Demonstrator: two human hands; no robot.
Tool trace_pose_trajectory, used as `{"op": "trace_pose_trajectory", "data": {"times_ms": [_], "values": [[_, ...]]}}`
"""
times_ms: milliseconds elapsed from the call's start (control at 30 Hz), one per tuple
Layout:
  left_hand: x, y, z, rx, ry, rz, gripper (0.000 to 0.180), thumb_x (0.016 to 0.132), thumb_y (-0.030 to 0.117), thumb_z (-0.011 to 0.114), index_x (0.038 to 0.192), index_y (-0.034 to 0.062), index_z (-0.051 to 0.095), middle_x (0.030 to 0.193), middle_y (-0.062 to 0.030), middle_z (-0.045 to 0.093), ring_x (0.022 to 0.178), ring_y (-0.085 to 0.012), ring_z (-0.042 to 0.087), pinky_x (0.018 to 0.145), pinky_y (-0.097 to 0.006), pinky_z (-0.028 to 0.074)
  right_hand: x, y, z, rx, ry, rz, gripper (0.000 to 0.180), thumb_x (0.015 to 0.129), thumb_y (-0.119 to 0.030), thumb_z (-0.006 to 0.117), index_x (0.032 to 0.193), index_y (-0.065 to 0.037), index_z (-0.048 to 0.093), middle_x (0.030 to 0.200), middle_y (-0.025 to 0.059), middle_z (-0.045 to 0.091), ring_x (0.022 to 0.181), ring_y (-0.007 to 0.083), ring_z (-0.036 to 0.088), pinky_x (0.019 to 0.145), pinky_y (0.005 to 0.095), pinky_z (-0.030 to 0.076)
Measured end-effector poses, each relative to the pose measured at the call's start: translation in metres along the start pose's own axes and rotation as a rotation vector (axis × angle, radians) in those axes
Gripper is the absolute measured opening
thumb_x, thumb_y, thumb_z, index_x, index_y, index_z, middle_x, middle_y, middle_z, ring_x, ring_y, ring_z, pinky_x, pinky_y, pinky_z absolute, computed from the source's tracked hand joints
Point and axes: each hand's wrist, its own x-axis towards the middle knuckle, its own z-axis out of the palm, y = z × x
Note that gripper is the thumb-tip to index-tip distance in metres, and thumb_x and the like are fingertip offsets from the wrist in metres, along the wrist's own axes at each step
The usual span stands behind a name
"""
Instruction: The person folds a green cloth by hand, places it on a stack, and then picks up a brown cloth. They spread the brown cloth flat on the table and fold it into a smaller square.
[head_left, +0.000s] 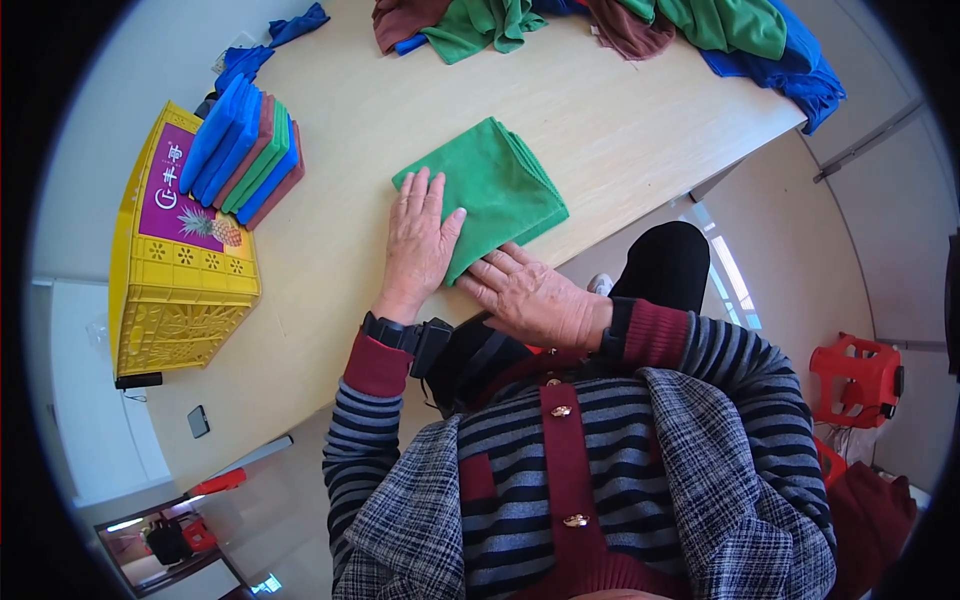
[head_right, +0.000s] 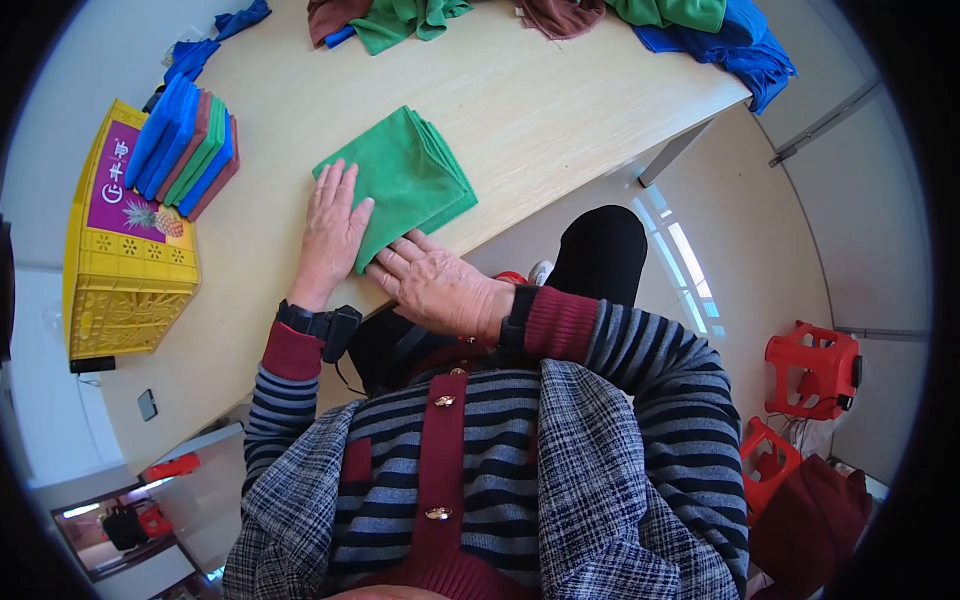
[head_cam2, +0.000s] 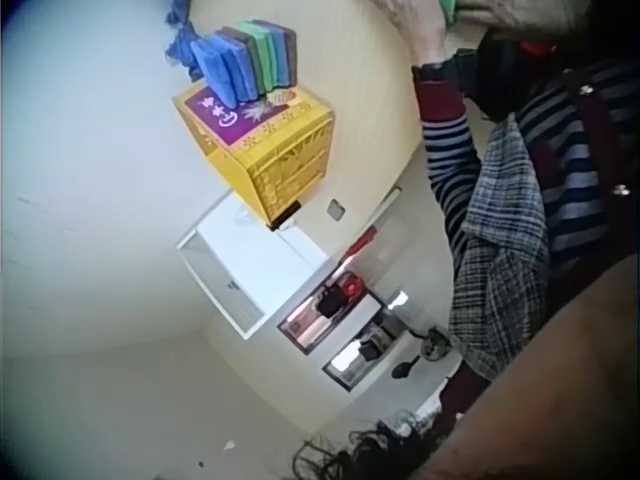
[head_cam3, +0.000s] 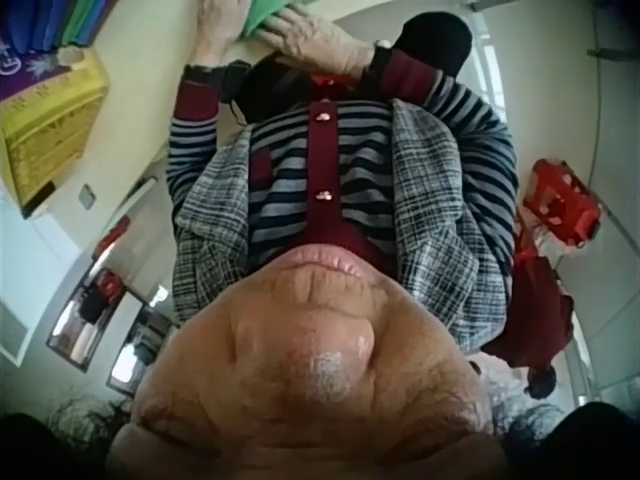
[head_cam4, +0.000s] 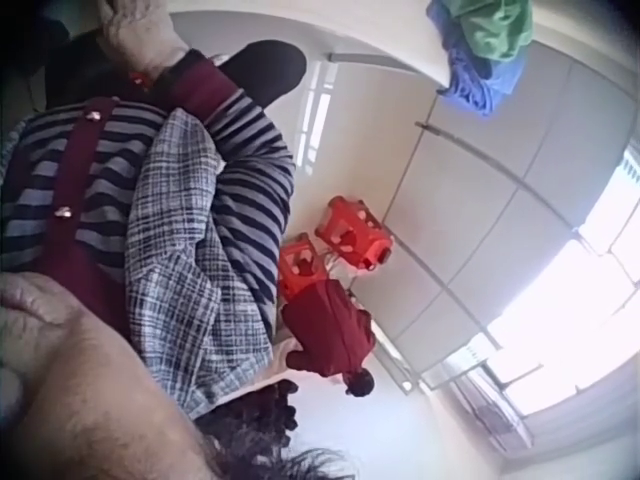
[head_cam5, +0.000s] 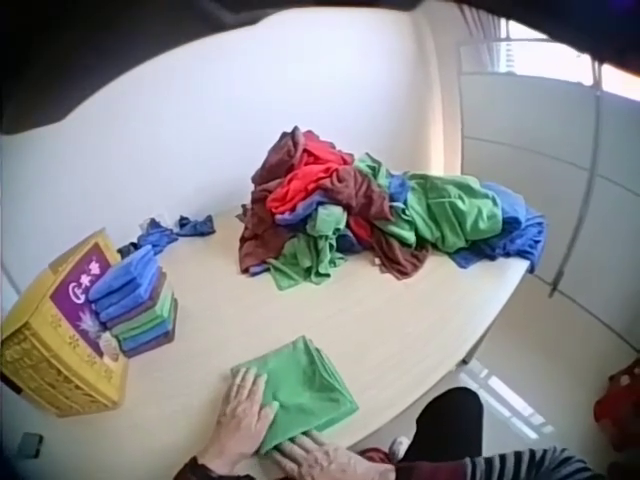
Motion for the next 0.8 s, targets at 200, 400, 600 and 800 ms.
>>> {"op": "trace_pose_trajectory", "data": {"times_ms": [200, 400, 600, 800], "values": [[-0.003, 0.005, -0.002, 0.151, -0.025, 0.027, 0.063, 0.104, 0.039, 0.054, 0.154, 0.0021, 0.04, 0.162, -0.0209, 0.036, 0.152, -0.0397, 0.029, 0.124, -0.056, 0.022, 0.036, 0.003, -0.067, 0.374, -0.457, 0.298, 0.061, 0.089, -0.025, 0.072, 0.142, -0.002, 0.053, 0.142, 0.0202, 0.054, 0.137, 0.0355, 0.047, 0.118, 0.0467, 0.036], [0.006, 0.033, -0.011, 0.095, -0.139, 0.029, 0.072, 0.102, 0.046, 0.056, 0.157, 0.004, 0.036, 0.164, -0.0192, 0.031, 0.153, -0.038, 0.026, 0.124, -0.058, 0.02, 0.074, 0.053, -0.003, 0.061, 0.271, 0.364, 0.055, 0.102, -0.04, 0.055, 0.144, -0.005, 0.054, 0.15, 0.0183, 0.051, 0.144, 0.0343, 0.043, 0.12, 0.0498, 0.032], [-0.013, 0.005, 0.005, 0.079, -0.061, 0.045, 0.078, 0.101, 0.05, 0.056, 0.159, 0.0033, 0.033, 0.165, -0.0195, 0.031, 0.154, -0.0373, 0.026, 0.123, -0.056, 0.022, 0.066, 0.078, 0.015, -0.128, 0.177, 0.363, 0.059, 0.105, -0.046, 0.046, 0.147, -0.006, 0.052, 0.156, 0.0148, 0.047, 0.148, 0.0344, 0.038, 0.122, 0.0501, 0.028], [0.0, -0.027, 0.007, 0.02, -0.046, -0.086, 0.082, 0.101, 0.055, 0.054, 0.159, 0.0019, 0.032, 0.166, -0.0199, 0.03, 0.154, -0.0374, 0.025, 0.124, -0.054, 0.022, 0.065, 0.078, 0.014, -0.207, 0.191, 0.405, 0.059, 0.104, -0.047, 0.047, 0.149, -0.008, 0.051, 0.156, 0.0125, 0.047, 0.149, 0.0336, 0.037, 0.123, 0.0483, 0.026]]}}
